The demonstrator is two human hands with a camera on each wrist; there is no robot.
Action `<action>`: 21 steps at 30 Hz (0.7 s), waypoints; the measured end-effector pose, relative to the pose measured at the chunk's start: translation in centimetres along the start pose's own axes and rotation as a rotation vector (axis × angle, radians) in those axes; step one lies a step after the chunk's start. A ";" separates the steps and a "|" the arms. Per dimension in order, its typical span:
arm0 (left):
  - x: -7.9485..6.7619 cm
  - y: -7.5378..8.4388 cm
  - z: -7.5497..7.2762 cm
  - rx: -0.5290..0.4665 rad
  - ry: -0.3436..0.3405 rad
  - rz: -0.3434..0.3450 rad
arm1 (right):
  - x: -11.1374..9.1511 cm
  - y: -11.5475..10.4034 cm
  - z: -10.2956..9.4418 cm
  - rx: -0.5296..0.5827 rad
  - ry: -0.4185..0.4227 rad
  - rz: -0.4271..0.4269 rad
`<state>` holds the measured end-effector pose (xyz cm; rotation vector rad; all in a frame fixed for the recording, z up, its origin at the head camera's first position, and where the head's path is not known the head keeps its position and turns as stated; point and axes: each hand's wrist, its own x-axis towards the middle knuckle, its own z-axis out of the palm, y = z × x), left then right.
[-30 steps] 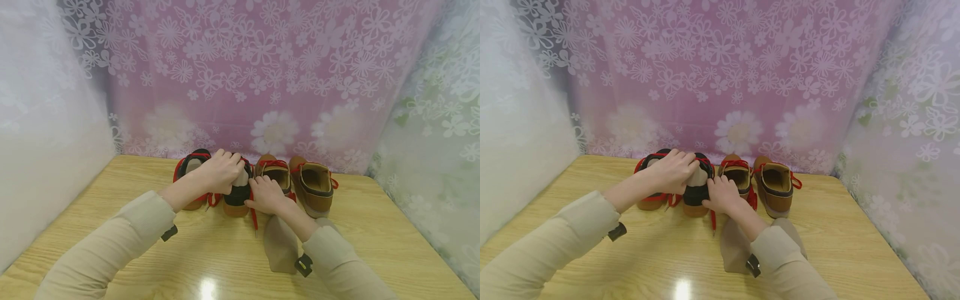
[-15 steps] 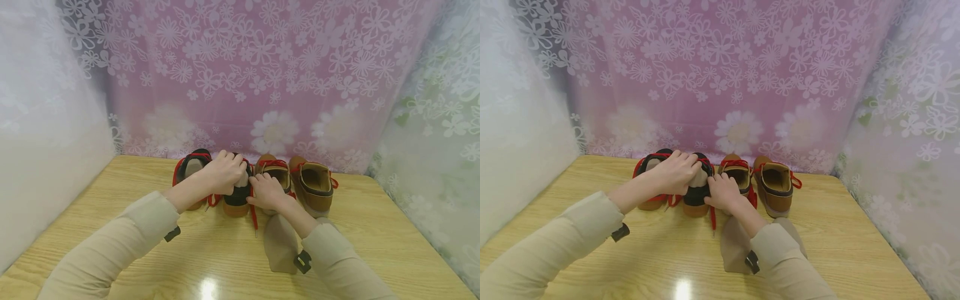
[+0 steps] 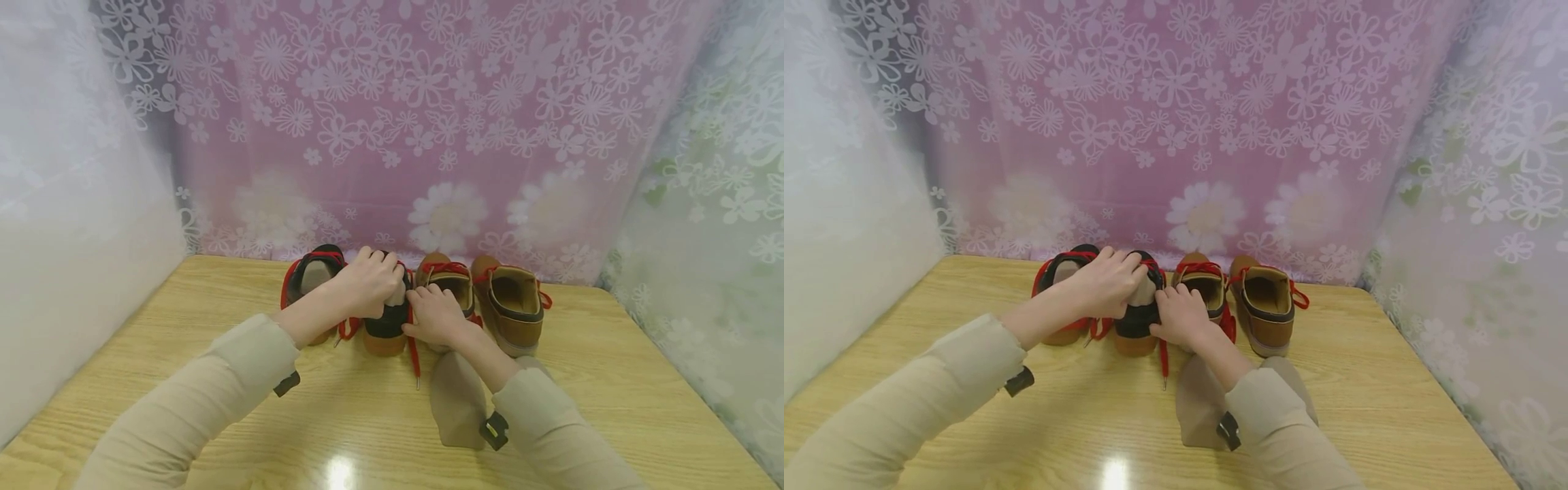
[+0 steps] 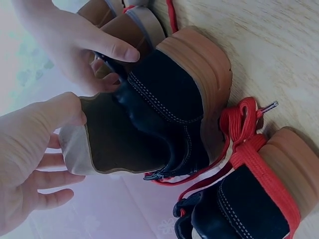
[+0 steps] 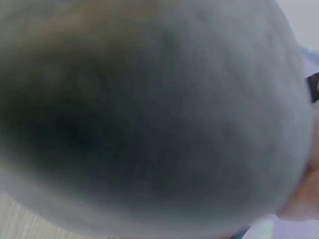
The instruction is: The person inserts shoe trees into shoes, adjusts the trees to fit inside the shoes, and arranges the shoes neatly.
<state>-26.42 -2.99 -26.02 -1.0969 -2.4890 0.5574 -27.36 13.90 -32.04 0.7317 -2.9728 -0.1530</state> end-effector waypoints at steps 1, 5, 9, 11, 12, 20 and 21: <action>0.0 0.0 0.0 -0.001 0.006 -0.003 | 0.0 0.0 0.1 -0.003 0.004 0.002; 0.0 0.2 0.3 0.008 0.029 -0.013 | 0.0 -0.1 0.3 -0.023 0.017 0.009; 0.1 0.2 0.5 0.019 0.037 -0.018 | -0.1 -0.2 0.3 -0.043 0.017 0.013; 0.1 0.2 0.5 0.020 0.040 -0.020 | -0.1 -0.3 0.2 -0.051 0.017 0.016; 0.1 0.2 0.5 0.022 0.044 -0.021 | -0.1 -0.3 0.2 -0.055 0.016 0.017; -0.1 0.4 1.0 0.031 0.103 -0.026 | 0.0 -0.5 0.2 -0.057 0.006 0.032; -0.1 0.4 1.0 0.029 0.107 -0.026 | 0.0 -0.5 0.2 -0.056 0.003 0.034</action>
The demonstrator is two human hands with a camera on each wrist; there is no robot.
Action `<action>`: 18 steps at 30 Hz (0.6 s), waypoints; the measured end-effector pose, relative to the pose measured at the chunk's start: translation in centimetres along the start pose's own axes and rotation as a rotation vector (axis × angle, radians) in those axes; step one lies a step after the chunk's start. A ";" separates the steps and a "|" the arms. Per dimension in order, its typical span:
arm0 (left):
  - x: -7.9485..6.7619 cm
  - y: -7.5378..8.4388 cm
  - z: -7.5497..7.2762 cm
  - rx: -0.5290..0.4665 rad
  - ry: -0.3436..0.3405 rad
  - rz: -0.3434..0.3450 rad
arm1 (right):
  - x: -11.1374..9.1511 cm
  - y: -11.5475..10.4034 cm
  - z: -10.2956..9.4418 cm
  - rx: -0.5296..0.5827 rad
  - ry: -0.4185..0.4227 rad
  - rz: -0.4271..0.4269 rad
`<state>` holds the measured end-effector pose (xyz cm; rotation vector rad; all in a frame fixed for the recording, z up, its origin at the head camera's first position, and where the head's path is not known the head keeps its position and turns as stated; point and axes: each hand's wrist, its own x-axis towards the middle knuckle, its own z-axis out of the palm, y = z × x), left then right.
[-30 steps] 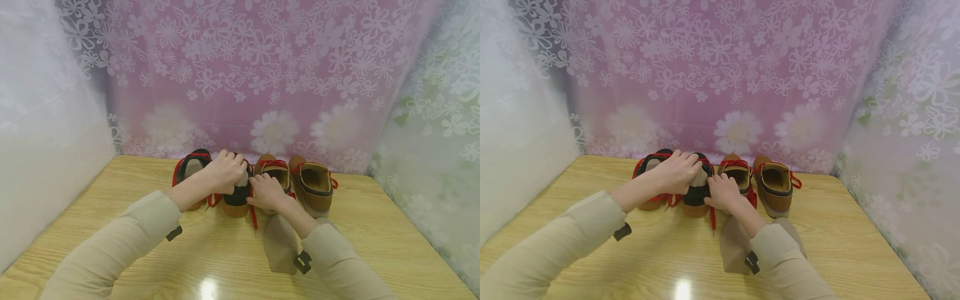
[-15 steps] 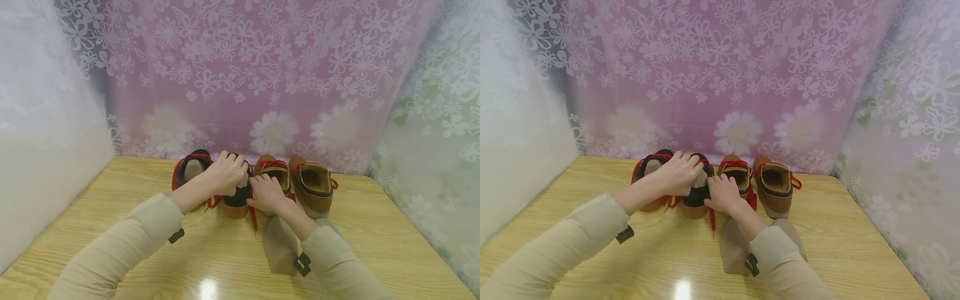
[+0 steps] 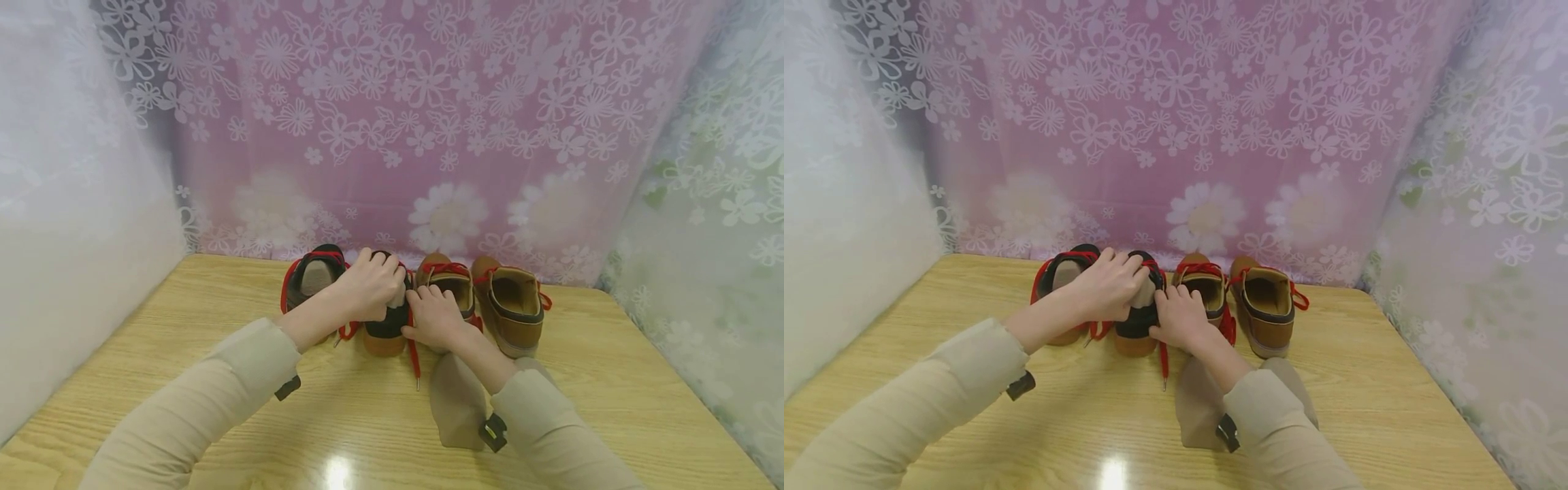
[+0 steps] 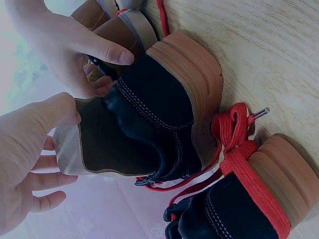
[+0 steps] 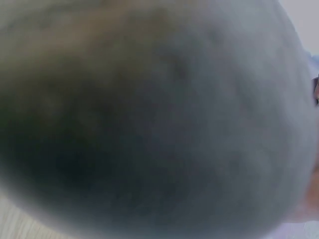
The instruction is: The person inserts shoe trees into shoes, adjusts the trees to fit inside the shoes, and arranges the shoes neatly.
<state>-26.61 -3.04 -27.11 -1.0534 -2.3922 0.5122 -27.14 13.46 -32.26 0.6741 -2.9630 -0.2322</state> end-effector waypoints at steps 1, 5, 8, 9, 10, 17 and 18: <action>0.0 0.0 0.0 -0.001 0.003 -0.001 | 0.0 0.0 0.0 0.000 -0.003 0.002; 0.1 0.1 0.1 -0.005 0.011 -0.006 | 0.1 0.0 0.1 0.003 -0.009 0.009; 0.2 0.1 0.2 -0.006 0.000 -0.008 | 0.1 0.0 0.0 0.011 -0.005 0.009; 0.2 0.1 0.2 -0.008 -0.007 -0.008 | 0.1 -0.1 0.0 0.014 -0.005 0.008; 0.2 0.1 0.2 -0.008 -0.013 -0.010 | 0.2 -0.1 0.0 0.018 -0.002 0.006; 0.3 0.1 0.4 0.002 -0.012 -0.017 | 0.2 -0.2 0.0 0.025 0.015 -0.009; 0.3 0.1 0.4 0.002 -0.008 -0.020 | 0.2 -0.2 0.0 0.028 0.020 -0.013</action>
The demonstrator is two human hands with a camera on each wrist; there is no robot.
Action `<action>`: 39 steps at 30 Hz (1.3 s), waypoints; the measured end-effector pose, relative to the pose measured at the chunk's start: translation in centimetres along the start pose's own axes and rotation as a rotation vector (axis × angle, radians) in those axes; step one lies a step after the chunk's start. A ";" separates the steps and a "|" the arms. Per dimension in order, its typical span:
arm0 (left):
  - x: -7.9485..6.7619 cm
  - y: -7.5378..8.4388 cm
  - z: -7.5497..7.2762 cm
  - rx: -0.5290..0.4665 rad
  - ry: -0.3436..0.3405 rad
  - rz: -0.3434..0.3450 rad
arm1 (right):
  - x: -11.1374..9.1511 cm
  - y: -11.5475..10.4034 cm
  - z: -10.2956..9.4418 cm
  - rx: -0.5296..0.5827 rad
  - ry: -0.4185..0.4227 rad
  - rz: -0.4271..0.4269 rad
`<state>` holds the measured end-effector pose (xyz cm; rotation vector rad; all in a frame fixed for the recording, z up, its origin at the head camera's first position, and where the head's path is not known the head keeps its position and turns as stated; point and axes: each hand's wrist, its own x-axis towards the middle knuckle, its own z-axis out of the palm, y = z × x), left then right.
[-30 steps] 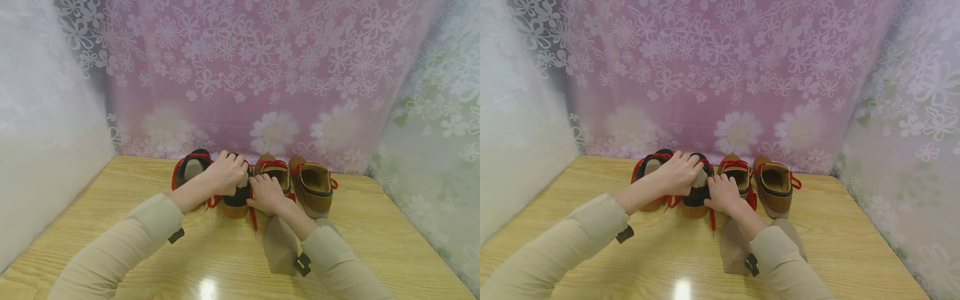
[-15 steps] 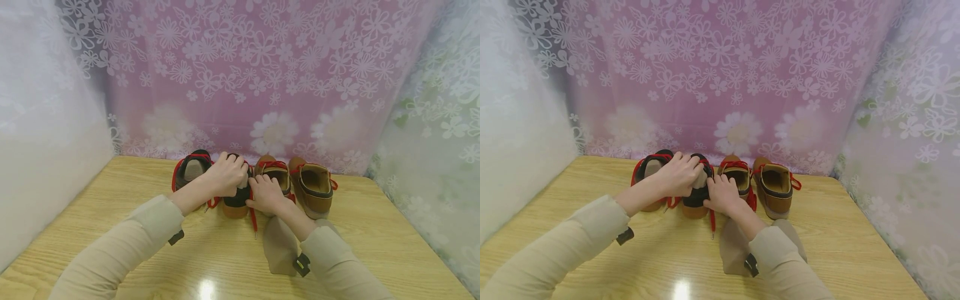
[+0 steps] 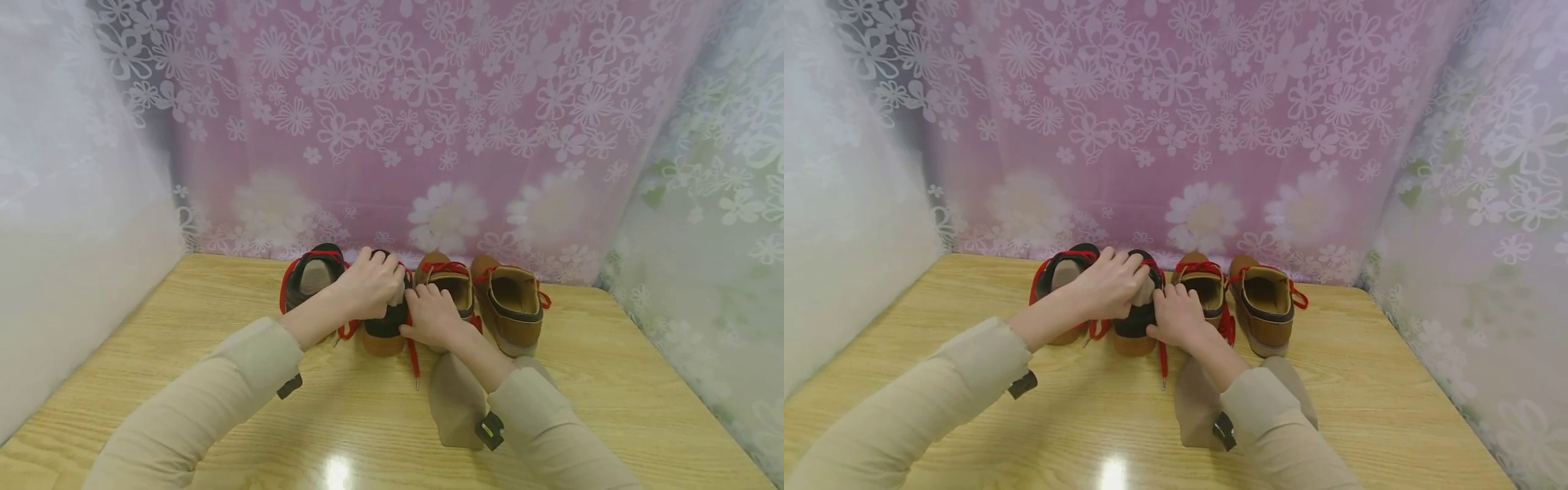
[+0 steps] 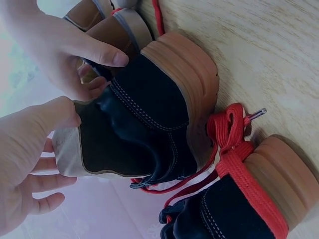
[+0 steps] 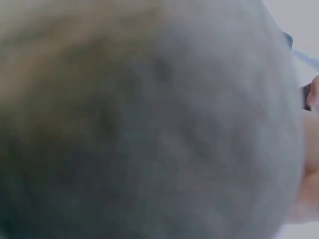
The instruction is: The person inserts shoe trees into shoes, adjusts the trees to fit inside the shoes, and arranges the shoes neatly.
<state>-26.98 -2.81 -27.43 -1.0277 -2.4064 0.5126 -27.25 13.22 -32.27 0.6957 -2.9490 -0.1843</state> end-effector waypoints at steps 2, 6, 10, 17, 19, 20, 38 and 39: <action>0.0 0.0 0.1 -0.002 0.006 -0.006 | 0.0 0.0 0.0 0.000 0.009 -0.011; 0.0 0.1 0.2 0.005 0.021 -0.014 | 0.0 -0.1 -0.2 -0.003 0.025 -0.019; 0.0 0.2 0.3 0.009 0.029 -0.018 | 0.0 -0.2 -0.3 -0.006 0.018 -0.012; 0.1 0.2 0.2 -0.018 -0.003 -0.027 | 0.1 -0.3 -0.4 -0.004 -0.027 0.005; 0.1 0.2 0.2 -0.022 -0.016 -0.029 | 0.2 -0.3 -0.5 -0.003 -0.045 0.008; 0.1 0.2 0.2 -0.022 -0.022 -0.031 | 0.2 -0.3 -0.6 -0.003 -0.054 0.009; 0.1 0.1 -0.1 -0.023 -0.022 -0.020 | 0.4 0.2 -1.2 -0.005 -0.135 -0.021; 0.0 0.1 -0.1 -0.025 -0.025 -0.021 | 0.5 0.2 -1.2 -0.007 -0.142 -0.021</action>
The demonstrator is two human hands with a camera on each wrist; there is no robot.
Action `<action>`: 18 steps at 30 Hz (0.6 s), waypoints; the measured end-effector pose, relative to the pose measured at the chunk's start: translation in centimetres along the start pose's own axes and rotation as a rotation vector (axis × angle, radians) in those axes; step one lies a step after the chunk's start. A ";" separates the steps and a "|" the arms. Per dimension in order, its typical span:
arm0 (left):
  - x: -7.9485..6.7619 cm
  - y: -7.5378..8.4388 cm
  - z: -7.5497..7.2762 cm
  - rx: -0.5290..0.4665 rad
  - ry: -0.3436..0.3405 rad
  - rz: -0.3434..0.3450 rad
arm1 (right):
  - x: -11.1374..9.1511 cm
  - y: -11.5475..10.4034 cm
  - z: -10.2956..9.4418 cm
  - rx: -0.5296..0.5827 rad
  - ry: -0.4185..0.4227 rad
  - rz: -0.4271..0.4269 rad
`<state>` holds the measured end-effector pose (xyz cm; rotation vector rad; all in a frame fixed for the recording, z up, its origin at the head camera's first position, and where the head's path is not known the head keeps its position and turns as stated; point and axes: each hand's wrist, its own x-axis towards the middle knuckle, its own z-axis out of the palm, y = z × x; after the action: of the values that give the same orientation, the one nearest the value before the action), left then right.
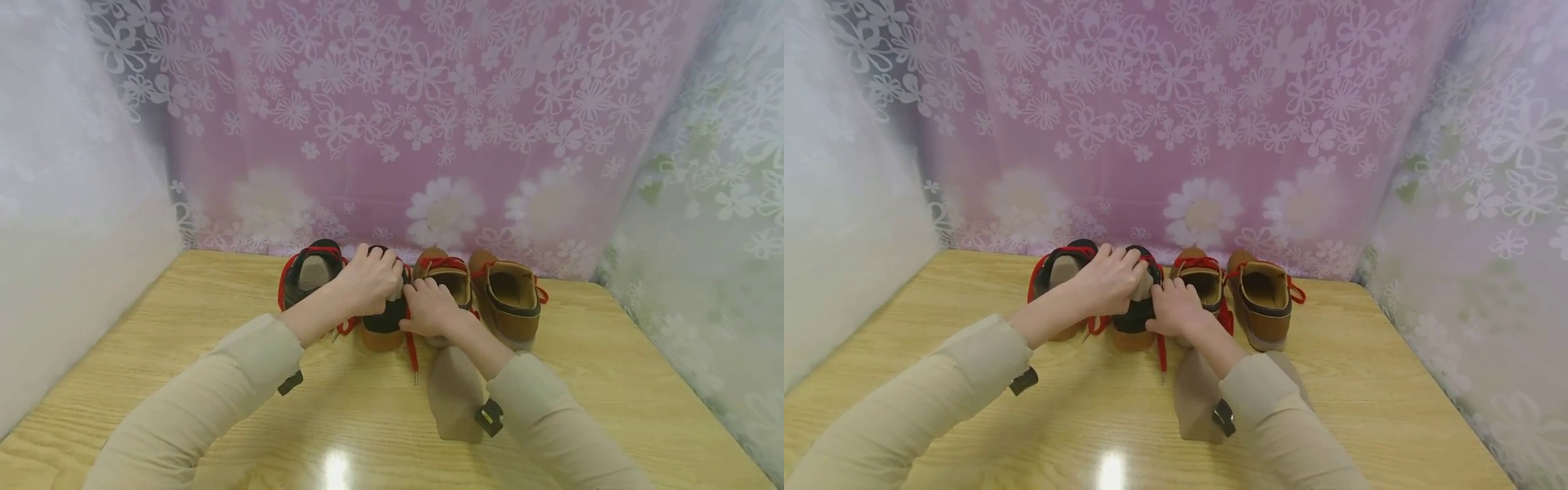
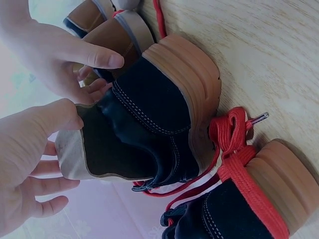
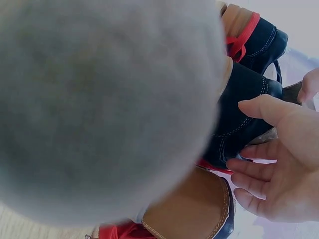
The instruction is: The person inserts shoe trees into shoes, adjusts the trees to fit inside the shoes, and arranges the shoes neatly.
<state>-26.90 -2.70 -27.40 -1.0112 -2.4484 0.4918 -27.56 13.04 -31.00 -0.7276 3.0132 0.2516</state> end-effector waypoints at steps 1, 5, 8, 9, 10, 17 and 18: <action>0.0 0.0 0.0 -0.003 0.000 0.001 | 0.0 0.0 0.0 -0.001 -0.003 -0.003; -0.1 -0.1 -0.1 -0.012 -0.008 -0.003 | 0.0 0.1 -0.2 -0.011 -0.006 -0.020; -0.1 -0.1 0.0 -0.017 -0.010 -0.006 | 0.1 0.2 -0.4 -0.022 0.003 -0.036; -0.1 -0.1 0.1 -0.019 -0.008 -0.006 | 0.1 0.2 -0.4 -0.025 0.004 -0.040; -0.1 -0.1 0.1 -0.024 -0.004 -0.006 | 0.1 0.2 -0.4 -0.027 0.006 -0.044; -0.1 0.0 0.3 -0.030 0.023 0.000 | -0.2 0.4 -0.5 -0.024 -0.016 -0.052; -0.1 0.1 0.3 -0.031 0.024 0.000 | -0.2 0.5 -0.5 -0.023 -0.015 -0.053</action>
<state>-26.95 -2.75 -27.67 -1.0236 -2.4419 0.4413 -27.61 13.45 -30.42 -0.8029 2.9768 0.2893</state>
